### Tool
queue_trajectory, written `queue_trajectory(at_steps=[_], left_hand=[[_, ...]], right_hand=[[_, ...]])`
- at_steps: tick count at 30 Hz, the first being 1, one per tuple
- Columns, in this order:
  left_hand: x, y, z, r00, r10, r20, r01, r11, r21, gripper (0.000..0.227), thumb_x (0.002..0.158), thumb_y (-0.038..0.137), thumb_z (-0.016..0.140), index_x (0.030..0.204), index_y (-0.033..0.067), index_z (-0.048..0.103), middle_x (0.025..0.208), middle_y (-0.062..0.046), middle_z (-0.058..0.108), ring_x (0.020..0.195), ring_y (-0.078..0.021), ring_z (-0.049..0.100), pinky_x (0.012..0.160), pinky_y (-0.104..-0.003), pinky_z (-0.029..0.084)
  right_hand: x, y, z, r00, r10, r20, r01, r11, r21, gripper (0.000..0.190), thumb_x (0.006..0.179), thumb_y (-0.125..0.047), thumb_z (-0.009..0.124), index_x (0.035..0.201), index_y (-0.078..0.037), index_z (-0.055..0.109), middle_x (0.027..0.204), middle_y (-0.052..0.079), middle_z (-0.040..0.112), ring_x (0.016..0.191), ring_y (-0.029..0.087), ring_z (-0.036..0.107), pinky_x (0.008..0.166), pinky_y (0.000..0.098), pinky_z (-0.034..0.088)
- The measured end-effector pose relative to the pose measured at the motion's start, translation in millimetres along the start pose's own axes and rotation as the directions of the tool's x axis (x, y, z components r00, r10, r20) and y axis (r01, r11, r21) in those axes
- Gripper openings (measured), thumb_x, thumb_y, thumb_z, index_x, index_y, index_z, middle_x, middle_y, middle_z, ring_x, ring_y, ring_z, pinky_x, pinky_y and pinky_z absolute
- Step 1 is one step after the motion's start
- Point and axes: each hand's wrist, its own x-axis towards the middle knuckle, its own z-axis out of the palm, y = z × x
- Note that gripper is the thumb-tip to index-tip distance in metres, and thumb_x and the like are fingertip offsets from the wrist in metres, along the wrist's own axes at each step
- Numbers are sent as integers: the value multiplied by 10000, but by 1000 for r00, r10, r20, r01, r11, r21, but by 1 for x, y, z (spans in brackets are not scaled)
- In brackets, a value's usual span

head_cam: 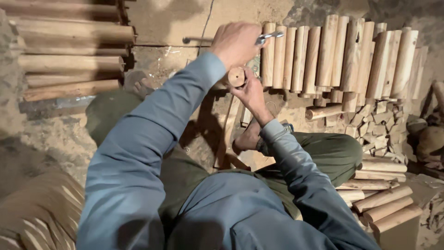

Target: The person is assembling wooden pieces using a wrench and a hammer. They are tightening bolts and securing the pieces together.

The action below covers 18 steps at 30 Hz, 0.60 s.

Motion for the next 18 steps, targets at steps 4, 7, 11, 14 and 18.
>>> queue_trajectory(at_steps=[4,7,11,14,18], left_hand=[[-2,-24,55,958,-286,23,287,950,-122,340,998,415,621,1002,82,691,913,-182,729,874,-399,709,762,-531,534],[-10,-42,93,927,-376,-18,372,923,-101,249,934,313,637,1043,96,692,928,-182,735,889,-405,703,766,-541,530],[-24,-50,117,957,-287,-44,288,957,17,248,900,289,657,1016,70,667,937,-180,720,886,-398,706,765,-535,536],[-26,-49,117,946,-324,-31,325,946,23,260,971,332,635,975,73,649,932,-167,716,863,-396,702,743,-545,528],[-27,-47,111,941,-336,-37,336,942,-6,283,988,348,637,933,70,630,926,-187,703,856,-448,666,723,-570,501]], right_hand=[[3,8,1,998,43,51,-45,999,31,692,769,-161,904,1356,-8,571,1237,143,705,1174,229,679,1038,354,536],[2,39,3,985,-7,173,-26,982,186,795,786,-160,905,1447,4,496,1382,172,617,1303,273,584,1107,389,468],[-8,127,3,968,197,158,-215,971,106,993,703,-207,958,1488,10,389,1453,201,499,1328,294,501,1067,415,455],[-26,211,12,837,498,-229,-453,864,222,842,785,-228,870,1468,6,436,1401,209,592,1255,295,618,1049,408,520],[-55,292,31,711,655,-257,-658,748,87,829,841,-285,857,1474,23,418,1325,263,616,1202,338,620,1033,433,497]])
